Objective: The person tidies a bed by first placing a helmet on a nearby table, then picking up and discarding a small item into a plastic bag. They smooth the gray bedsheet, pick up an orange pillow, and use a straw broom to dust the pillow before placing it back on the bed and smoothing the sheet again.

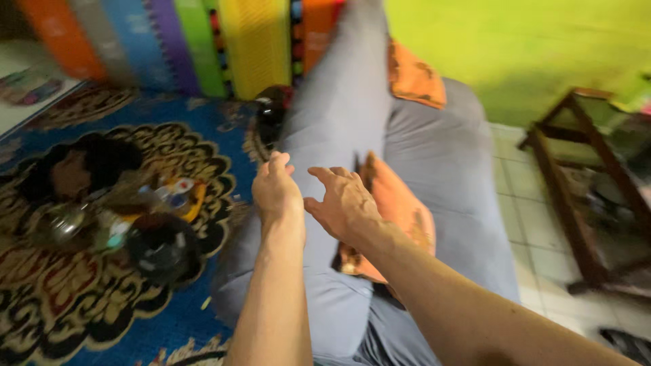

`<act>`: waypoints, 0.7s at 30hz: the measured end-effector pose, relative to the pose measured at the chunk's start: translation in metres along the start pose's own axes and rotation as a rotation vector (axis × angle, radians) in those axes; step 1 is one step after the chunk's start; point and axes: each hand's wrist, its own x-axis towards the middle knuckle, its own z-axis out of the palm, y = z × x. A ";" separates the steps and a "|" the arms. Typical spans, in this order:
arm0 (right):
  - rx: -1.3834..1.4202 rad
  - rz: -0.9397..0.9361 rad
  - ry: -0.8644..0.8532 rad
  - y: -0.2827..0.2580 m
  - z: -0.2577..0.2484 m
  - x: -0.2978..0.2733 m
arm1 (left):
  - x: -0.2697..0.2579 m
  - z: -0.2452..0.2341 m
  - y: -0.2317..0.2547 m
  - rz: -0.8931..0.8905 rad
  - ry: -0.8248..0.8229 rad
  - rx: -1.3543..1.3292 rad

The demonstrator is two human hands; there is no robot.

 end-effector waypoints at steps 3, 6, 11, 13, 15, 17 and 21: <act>0.073 0.009 0.097 0.027 -0.026 -0.017 | -0.032 0.024 0.003 -0.030 -0.080 -0.056; 0.049 -0.040 0.307 0.053 -0.048 -0.034 | -0.060 0.058 0.010 -0.045 -0.138 -0.140; 0.255 0.040 0.540 0.093 -0.106 -0.067 | -0.121 0.117 0.035 -0.188 -0.217 -0.242; 0.330 0.037 0.620 0.109 -0.135 -0.079 | -0.142 0.146 0.050 -0.221 -0.242 -0.306; 0.378 0.047 0.672 0.132 -0.167 -0.091 | -0.168 0.178 0.056 -0.254 -0.251 -0.377; 0.385 0.113 0.683 0.156 -0.200 -0.103 | -0.194 0.210 0.059 -0.278 -0.249 -0.459; 0.412 0.217 0.648 0.222 -0.257 -0.133 | -0.240 0.274 0.050 -0.313 -0.266 -0.753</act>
